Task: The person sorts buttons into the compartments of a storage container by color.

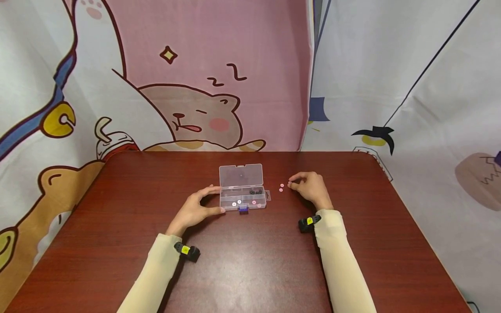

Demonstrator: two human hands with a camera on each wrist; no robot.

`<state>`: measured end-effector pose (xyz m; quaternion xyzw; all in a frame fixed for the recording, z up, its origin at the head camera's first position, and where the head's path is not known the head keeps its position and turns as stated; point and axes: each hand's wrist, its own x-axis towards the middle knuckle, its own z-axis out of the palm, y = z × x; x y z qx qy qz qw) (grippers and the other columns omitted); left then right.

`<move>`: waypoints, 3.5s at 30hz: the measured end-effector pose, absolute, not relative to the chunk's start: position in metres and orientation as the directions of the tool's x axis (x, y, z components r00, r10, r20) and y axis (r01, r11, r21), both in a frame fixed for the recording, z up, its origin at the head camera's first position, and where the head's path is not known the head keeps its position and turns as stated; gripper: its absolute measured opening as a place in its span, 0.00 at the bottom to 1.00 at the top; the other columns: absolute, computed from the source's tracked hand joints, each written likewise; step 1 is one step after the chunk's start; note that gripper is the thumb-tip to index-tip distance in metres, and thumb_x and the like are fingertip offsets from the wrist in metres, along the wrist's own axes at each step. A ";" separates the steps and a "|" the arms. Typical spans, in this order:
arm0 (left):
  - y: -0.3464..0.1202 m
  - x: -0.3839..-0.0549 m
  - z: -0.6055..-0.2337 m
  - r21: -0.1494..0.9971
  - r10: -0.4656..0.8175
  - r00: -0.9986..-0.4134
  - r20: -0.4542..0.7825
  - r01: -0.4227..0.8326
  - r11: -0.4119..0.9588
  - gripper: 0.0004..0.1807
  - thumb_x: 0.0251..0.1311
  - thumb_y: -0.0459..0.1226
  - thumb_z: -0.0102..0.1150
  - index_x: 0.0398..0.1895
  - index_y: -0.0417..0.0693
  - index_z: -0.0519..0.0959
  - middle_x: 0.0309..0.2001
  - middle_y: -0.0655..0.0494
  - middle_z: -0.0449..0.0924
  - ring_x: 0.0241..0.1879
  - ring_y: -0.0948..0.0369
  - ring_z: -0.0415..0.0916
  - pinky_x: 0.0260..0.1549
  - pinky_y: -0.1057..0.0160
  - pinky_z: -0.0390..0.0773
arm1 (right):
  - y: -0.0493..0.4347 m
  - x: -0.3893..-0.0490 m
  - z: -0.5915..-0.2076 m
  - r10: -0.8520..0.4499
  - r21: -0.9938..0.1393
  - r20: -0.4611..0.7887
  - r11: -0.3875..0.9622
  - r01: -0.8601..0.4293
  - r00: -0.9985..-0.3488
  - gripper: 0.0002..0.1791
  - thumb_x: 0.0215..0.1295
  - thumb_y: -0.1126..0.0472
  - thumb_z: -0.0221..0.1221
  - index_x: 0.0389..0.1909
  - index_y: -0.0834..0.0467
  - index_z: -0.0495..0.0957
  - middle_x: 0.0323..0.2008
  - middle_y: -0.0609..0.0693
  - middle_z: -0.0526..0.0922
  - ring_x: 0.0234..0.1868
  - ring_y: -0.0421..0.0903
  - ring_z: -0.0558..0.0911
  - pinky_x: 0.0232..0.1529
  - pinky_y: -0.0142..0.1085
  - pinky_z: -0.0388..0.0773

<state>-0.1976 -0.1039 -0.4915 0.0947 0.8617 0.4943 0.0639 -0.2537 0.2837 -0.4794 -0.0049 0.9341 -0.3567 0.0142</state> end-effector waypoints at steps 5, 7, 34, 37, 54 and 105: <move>-0.104 -0.198 -0.492 0.865 0.229 -0.973 -0.015 0.102 0.491 0.36 0.48 0.46 0.81 0.64 0.63 0.80 0.76 0.51 0.67 0.79 0.53 0.59 0.77 0.44 0.59 | 0.283 -0.254 -0.481 -0.004 -0.656 -0.019 0.755 0.009 -1.000 0.08 0.64 0.53 0.70 0.40 0.53 0.89 0.14 0.44 0.71 0.18 0.42 0.67 0.21 0.34 0.64; -0.104 -0.198 -0.491 0.867 0.230 -0.973 -0.015 0.101 0.488 0.36 0.48 0.46 0.82 0.64 0.63 0.80 0.75 0.51 0.68 0.79 0.53 0.59 0.77 0.45 0.58 | 0.282 -0.254 -0.481 -0.007 -0.656 -0.018 0.755 0.006 -1.000 0.08 0.65 0.54 0.69 0.39 0.53 0.89 0.15 0.45 0.73 0.18 0.42 0.67 0.22 0.34 0.64; -0.103 -0.197 -0.487 0.877 0.228 -0.974 -0.019 0.093 0.471 0.36 0.47 0.43 0.82 0.64 0.60 0.80 0.75 0.49 0.69 0.79 0.53 0.58 0.77 0.45 0.58 | 0.285 -0.253 -0.478 -0.038 -0.660 -0.049 0.751 0.004 -0.998 0.09 0.65 0.54 0.69 0.39 0.54 0.89 0.17 0.47 0.73 0.21 0.44 0.70 0.24 0.34 0.67; -0.103 -0.197 -0.487 0.877 0.229 -0.973 -0.016 0.096 0.471 0.36 0.47 0.43 0.82 0.64 0.59 0.80 0.75 0.49 0.69 0.79 0.53 0.58 0.77 0.45 0.58 | 0.285 -0.252 -0.476 -0.021 -0.666 -0.070 0.745 0.031 -0.997 0.09 0.64 0.53 0.70 0.39 0.54 0.89 0.17 0.47 0.73 0.21 0.45 0.70 0.24 0.35 0.67; -0.103 -0.196 -0.486 0.873 0.225 -0.974 -0.024 0.089 0.479 0.36 0.48 0.44 0.82 0.64 0.60 0.80 0.75 0.49 0.68 0.79 0.53 0.59 0.77 0.44 0.58 | 0.282 -0.250 -0.477 -0.009 -0.665 -0.079 0.745 0.046 -0.997 0.08 0.66 0.55 0.69 0.36 0.55 0.90 0.22 0.50 0.83 0.25 0.46 0.72 0.29 0.36 0.70; -0.103 -0.197 -0.488 0.871 0.233 -0.972 -0.020 0.097 0.482 0.36 0.48 0.46 0.81 0.64 0.60 0.80 0.76 0.48 0.67 0.79 0.50 0.58 0.76 0.42 0.59 | 0.286 -0.252 -0.478 -0.091 -0.653 -0.029 0.756 -0.050 -0.995 0.06 0.65 0.57 0.69 0.33 0.55 0.91 0.30 0.51 0.89 0.26 0.44 0.74 0.29 0.34 0.72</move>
